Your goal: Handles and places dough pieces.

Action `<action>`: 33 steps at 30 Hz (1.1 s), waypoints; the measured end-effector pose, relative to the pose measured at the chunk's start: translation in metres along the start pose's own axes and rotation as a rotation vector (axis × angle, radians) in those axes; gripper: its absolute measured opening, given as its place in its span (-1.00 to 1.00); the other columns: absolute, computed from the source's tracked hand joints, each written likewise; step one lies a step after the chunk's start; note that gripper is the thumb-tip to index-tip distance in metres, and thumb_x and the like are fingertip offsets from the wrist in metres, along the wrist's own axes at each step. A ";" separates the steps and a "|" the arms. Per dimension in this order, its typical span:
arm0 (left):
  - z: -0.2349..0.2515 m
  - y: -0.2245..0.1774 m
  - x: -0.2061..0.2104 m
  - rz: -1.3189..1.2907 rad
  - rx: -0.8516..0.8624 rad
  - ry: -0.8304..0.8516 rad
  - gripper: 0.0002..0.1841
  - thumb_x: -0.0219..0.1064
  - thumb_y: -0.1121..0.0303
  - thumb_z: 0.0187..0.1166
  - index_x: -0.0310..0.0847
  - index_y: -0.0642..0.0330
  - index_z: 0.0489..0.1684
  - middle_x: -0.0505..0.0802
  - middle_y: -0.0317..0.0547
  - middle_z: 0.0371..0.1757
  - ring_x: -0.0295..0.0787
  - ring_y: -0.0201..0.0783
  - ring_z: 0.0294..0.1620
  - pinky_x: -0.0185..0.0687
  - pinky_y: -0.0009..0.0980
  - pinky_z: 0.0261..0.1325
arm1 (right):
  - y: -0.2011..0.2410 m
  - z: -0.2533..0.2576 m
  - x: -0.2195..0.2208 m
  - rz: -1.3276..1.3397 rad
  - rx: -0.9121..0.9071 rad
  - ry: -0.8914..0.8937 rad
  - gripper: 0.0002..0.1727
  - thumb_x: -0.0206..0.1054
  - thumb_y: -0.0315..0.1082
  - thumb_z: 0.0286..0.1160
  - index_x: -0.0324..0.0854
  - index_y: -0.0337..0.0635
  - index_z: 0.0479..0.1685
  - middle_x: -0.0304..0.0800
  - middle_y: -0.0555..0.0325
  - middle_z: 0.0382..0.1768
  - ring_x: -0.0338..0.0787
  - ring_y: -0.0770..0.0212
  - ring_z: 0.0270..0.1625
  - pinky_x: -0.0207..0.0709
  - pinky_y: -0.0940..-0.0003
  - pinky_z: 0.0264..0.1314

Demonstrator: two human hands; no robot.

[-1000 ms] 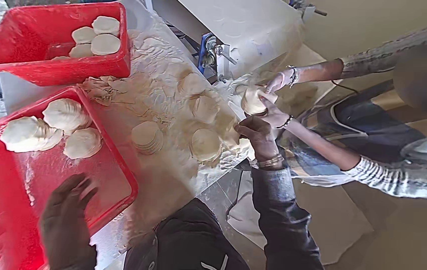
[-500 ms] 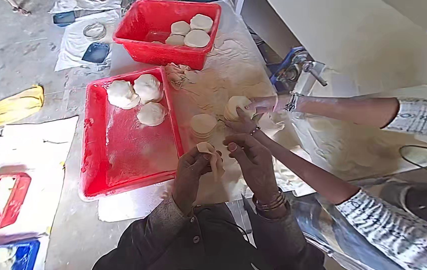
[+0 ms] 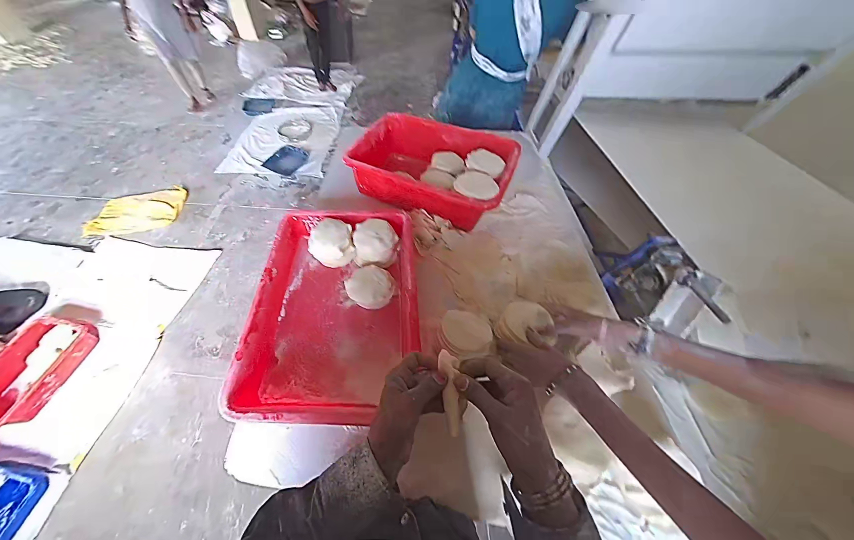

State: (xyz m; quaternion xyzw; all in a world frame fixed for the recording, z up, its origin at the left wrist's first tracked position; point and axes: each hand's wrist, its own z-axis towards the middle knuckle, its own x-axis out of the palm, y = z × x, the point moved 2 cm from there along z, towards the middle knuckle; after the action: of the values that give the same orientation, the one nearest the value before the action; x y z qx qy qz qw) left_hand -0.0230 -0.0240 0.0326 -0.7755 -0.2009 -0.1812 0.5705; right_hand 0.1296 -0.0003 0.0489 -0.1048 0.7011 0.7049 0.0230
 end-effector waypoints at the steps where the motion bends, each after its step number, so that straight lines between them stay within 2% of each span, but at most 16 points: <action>1: 0.001 -0.002 -0.003 0.002 0.005 0.000 -0.87 0.17 0.55 0.65 0.53 0.32 0.03 0.86 -0.10 -0.33 0.88 -0.26 -0.34 0.84 -0.31 -0.15 | 0.002 0.003 0.002 0.021 -0.011 -0.002 -0.88 0.41 -0.40 0.32 0.78 -0.20 -0.23 0.87 0.29 -0.32 0.84 0.46 -0.27 0.74 0.55 -0.17; 5: 0.006 -0.008 -0.013 -0.023 0.052 -0.025 -0.90 0.19 0.53 0.67 0.52 0.27 0.01 0.83 -0.18 -0.28 0.83 -0.33 -0.29 0.78 -0.36 -0.12 | 0.008 0.014 0.013 0.141 -0.077 0.007 -0.90 0.39 -0.49 0.32 0.68 -0.19 -0.22 0.83 0.36 -0.43 0.79 0.51 -0.36 0.70 0.61 -0.24; 7: 0.007 -0.012 -0.016 -0.059 0.067 -0.045 -0.91 0.19 0.54 0.68 0.53 0.27 0.00 0.82 -0.18 -0.25 0.81 -0.33 -0.26 0.77 -0.36 -0.10 | 0.012 0.019 0.020 0.157 -0.072 0.026 -0.77 0.44 -0.48 0.22 0.64 -0.22 -0.12 0.85 0.30 -0.41 0.83 0.44 -0.37 0.73 0.54 -0.29; 9: 0.009 -0.014 -0.021 -0.089 0.070 -0.066 -0.91 0.18 0.54 0.70 0.53 0.28 0.02 0.81 -0.16 -0.23 0.80 -0.32 -0.24 0.75 -0.36 -0.08 | 0.018 0.023 0.027 0.141 -0.069 0.035 -0.68 0.43 -0.51 0.20 0.61 -0.26 -0.01 0.87 0.27 -0.36 0.86 0.42 -0.32 0.77 0.50 -0.25; 12: 0.011 -0.014 -0.027 -0.082 0.077 -0.100 -0.85 0.16 0.52 0.69 0.49 0.29 0.11 0.81 -0.16 -0.19 0.80 -0.31 -0.22 0.77 -0.34 -0.10 | 0.032 0.029 0.031 0.049 -0.125 0.029 -0.68 0.39 -0.50 0.25 0.62 -0.34 0.03 0.83 0.25 -0.30 0.82 0.45 -0.28 0.74 0.50 -0.20; 15: 0.010 -0.013 -0.027 -0.050 0.103 -0.129 -0.69 0.15 0.54 0.69 0.35 0.38 0.33 0.75 -0.03 0.04 0.79 -0.24 -0.03 0.77 -0.28 0.07 | 0.043 0.036 0.029 0.058 -0.177 0.045 -0.74 0.38 -0.52 0.33 0.61 -0.33 0.01 0.85 0.23 -0.26 0.84 0.44 -0.24 0.75 0.52 -0.13; 17: 0.009 -0.013 -0.028 -0.046 0.137 -0.145 -0.74 0.10 0.54 0.72 0.46 0.43 0.27 0.78 0.05 0.08 0.81 -0.17 0.04 0.77 -0.25 0.17 | 0.044 0.039 0.028 0.116 -0.220 0.054 -0.78 0.36 -0.56 0.36 0.63 -0.34 -0.01 0.86 0.19 -0.21 0.85 0.41 -0.19 0.76 0.52 -0.08; 19: 0.002 -0.014 -0.025 -0.031 0.175 -0.149 -0.78 0.10 0.52 0.74 0.61 0.45 0.12 0.84 0.06 0.01 0.84 -0.18 0.02 0.78 -0.26 0.17 | 0.044 0.039 0.029 0.156 -0.237 0.037 -0.81 0.35 -0.59 0.37 0.65 -0.34 -0.06 0.86 0.17 -0.20 0.85 0.40 -0.17 0.77 0.51 -0.05; 21: -0.004 -0.014 -0.020 0.030 0.239 -0.138 -0.80 0.15 0.52 0.71 0.67 0.43 0.03 0.84 -0.03 -0.05 0.82 -0.26 -0.03 0.76 -0.34 0.13 | 0.043 0.035 0.030 0.173 -0.248 0.010 -0.81 0.34 -0.60 0.36 0.64 -0.34 -0.06 0.86 0.16 -0.20 0.85 0.39 -0.17 0.77 0.50 -0.05; 27: -0.012 -0.014 -0.010 -0.005 0.293 -0.076 -0.74 0.21 0.47 0.69 0.61 0.48 0.17 0.89 -0.05 -0.12 0.86 -0.30 -0.11 0.80 -0.34 0.11 | 0.033 0.024 0.035 0.306 -0.182 0.105 -0.83 0.28 -0.62 0.42 0.58 -0.31 -0.06 0.84 0.17 -0.19 0.84 0.38 -0.13 0.76 0.47 0.01; 31: -0.011 -0.013 -0.010 -0.037 0.267 -0.131 -0.82 0.20 0.51 0.68 0.72 0.41 -0.09 0.87 -0.12 -0.30 0.83 -0.35 -0.29 0.81 -0.39 -0.06 | 0.025 0.018 0.034 0.357 -0.135 0.149 -0.83 0.26 -0.63 0.43 0.56 -0.30 -0.07 0.83 0.19 -0.19 0.83 0.38 -0.12 0.74 0.46 0.03; 33: -0.011 -0.011 -0.010 -0.066 0.237 -0.155 -0.83 0.18 0.54 0.68 0.72 0.40 -0.17 0.86 -0.11 -0.32 0.82 -0.34 -0.31 0.80 -0.39 -0.09 | 0.021 0.016 0.030 0.361 -0.138 0.153 -0.83 0.27 -0.62 0.43 0.57 -0.30 -0.06 0.83 0.18 -0.19 0.83 0.37 -0.12 0.74 0.45 0.03</action>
State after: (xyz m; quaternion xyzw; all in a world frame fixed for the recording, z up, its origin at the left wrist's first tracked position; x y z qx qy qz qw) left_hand -0.0376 -0.0326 0.0401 -0.7071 -0.2898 -0.1145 0.6347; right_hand 0.0947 0.0117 0.0641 -0.0318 0.6582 0.7340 -0.1642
